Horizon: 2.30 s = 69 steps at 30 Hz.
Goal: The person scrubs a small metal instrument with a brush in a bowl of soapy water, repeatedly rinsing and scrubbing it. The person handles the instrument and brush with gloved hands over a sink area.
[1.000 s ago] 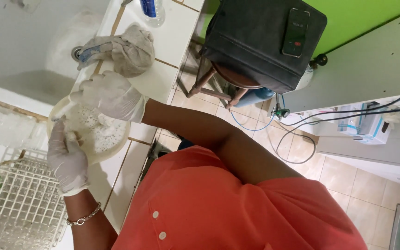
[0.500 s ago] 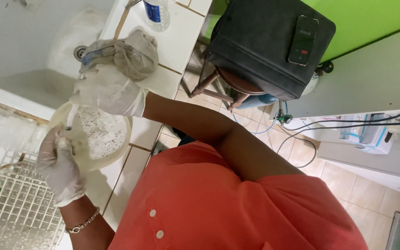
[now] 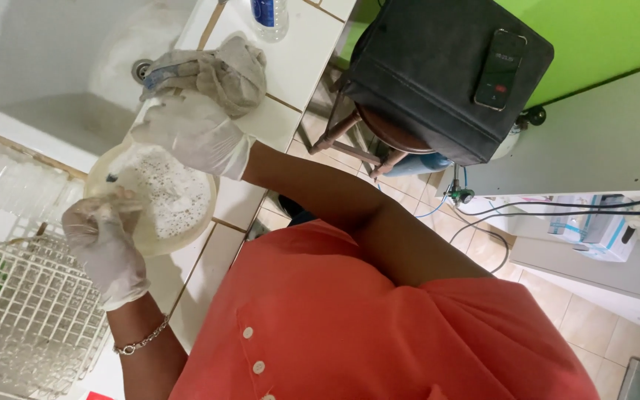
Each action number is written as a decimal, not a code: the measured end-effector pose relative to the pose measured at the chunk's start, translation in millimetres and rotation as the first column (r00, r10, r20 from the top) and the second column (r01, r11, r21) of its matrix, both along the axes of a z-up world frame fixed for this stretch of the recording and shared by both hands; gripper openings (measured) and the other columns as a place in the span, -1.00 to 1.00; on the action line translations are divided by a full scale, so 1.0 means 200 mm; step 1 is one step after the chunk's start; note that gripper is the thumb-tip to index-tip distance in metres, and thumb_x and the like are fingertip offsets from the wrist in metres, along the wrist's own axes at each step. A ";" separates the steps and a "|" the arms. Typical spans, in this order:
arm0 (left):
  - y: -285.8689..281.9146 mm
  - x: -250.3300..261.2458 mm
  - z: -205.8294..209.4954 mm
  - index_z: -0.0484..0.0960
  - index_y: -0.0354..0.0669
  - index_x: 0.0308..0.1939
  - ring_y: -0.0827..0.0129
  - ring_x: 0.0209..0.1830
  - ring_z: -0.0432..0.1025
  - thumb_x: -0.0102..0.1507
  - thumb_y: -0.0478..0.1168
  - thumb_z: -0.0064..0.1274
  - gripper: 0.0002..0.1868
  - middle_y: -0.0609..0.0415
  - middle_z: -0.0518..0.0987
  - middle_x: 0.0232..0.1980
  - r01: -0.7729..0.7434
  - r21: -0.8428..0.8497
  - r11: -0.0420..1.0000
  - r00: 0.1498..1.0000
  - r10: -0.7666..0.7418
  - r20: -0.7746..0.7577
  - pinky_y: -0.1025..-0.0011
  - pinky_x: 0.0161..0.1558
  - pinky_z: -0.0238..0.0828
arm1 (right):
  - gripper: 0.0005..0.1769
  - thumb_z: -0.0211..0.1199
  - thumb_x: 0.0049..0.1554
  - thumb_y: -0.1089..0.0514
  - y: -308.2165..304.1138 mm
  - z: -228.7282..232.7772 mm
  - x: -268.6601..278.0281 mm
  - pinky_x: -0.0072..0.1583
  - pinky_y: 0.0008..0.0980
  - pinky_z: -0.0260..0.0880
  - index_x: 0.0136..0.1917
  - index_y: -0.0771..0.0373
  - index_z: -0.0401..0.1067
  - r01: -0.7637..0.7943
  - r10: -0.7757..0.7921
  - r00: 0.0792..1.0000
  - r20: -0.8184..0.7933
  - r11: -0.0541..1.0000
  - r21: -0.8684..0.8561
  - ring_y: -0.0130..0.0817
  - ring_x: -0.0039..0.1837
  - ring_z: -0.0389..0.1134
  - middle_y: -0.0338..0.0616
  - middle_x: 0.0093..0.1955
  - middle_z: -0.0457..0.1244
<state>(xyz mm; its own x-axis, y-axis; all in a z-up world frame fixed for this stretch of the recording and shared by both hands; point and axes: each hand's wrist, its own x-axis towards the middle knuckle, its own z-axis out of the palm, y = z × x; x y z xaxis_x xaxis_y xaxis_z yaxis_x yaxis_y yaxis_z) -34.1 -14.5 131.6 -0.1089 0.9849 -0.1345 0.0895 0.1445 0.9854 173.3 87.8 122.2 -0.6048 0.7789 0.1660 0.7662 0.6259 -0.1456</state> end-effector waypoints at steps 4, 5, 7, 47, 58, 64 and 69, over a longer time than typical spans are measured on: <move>0.06 -0.08 -0.08 0.47 0.03 -0.05 0.26 0.27 0.51 0.45 -0.36 -0.02 -0.86 0.15 0.56 0.03 -0.152 0.073 0.986 0.869 0.099 0.484 0.24 0.37 0.59 | -0.56 0.24 0.02 0.32 -0.06 -0.32 0.03 -0.18 -0.26 0.40 0.12 -0.12 0.46 0.154 -0.077 0.968 -0.240 0.935 0.320 -0.23 -0.16 0.37 -0.35 -0.12 0.35; 0.08 -0.12 -0.12 0.45 -0.01 -0.05 0.22 0.34 0.51 0.42 -0.34 0.09 -0.86 0.14 0.56 0.03 -0.216 0.079 0.973 0.833 0.142 0.534 0.20 0.57 0.49 | -0.47 0.13 0.09 0.33 -0.07 -0.42 0.02 -0.15 -0.25 0.36 0.23 -0.20 0.43 0.191 -0.121 0.962 -0.246 0.940 0.282 -0.29 -0.14 0.34 -0.40 -0.05 0.34; 0.07 -0.08 -0.08 0.49 -0.05 -0.07 0.35 0.12 0.52 0.46 -0.37 0.01 -0.90 0.16 0.57 -0.06 -0.236 0.007 0.972 0.805 0.192 0.561 0.35 0.34 0.58 | -0.56 0.17 0.10 0.33 -0.13 -0.30 0.01 -0.19 -0.28 0.38 0.16 -0.14 0.43 0.174 -0.083 0.960 -0.269 0.925 0.337 -0.29 -0.20 0.34 -0.35 -0.16 0.30; -0.04 -0.04 -0.10 0.65 -0.16 -0.20 0.30 -0.14 0.67 0.35 -0.45 0.08 -0.88 -0.01 0.72 -0.21 -0.288 -0.062 0.956 0.809 0.277 0.518 0.31 -0.09 0.79 | -0.83 0.20 0.15 0.28 -0.26 0.32 0.01 0.17 -0.42 0.49 -0.08 0.12 0.60 0.172 -0.693 0.383 -0.611 0.703 -0.690 -0.44 0.08 0.45 -0.30 -0.06 0.44; -0.05 -0.06 -0.08 0.66 -0.17 -0.08 0.47 -0.34 0.52 0.31 -0.37 0.12 -0.88 0.07 0.66 -0.27 -0.215 0.041 0.976 0.930 0.192 0.314 0.53 -0.20 0.59 | -0.74 0.13 0.18 0.37 -0.22 0.34 -0.02 0.16 -0.38 0.49 -0.14 0.08 0.58 0.167 -0.677 0.475 -0.563 0.697 -0.697 -0.41 0.05 0.47 -0.28 -0.05 0.45; -0.05 -0.11 -0.20 0.68 0.00 0.02 0.60 -0.35 0.45 0.39 -0.28 0.04 -0.83 0.27 0.63 -0.29 -0.267 0.020 0.964 0.890 0.238 0.389 0.51 -0.19 0.50 | -0.81 0.22 0.17 0.29 -0.16 0.29 0.01 0.00 -0.49 0.47 -0.13 0.02 0.59 0.224 -0.816 0.335 -0.472 0.555 -0.801 -0.53 -0.04 0.43 -0.36 -0.15 0.44; -0.06 -0.09 -0.23 0.66 -0.12 0.18 0.28 0.15 0.57 0.36 -0.24 0.14 -0.70 0.11 0.69 0.09 -0.219 -0.007 0.976 0.721 0.167 0.672 0.23 0.15 0.60 | -0.78 0.13 0.27 0.19 -0.09 -0.01 -0.05 0.11 -0.39 0.43 0.07 0.18 0.59 0.129 -0.492 0.707 -0.508 0.796 -0.591 -0.34 0.06 0.40 -0.16 0.00 0.39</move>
<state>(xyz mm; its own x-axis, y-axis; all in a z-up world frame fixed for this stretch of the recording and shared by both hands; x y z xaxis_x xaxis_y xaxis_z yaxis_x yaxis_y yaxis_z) -51.5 -26.4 85.1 -0.2058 0.9619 -0.1799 -0.6144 0.0160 0.7888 162.6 70.7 120.6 -0.2115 0.9761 -0.0497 0.5215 0.0698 -0.8504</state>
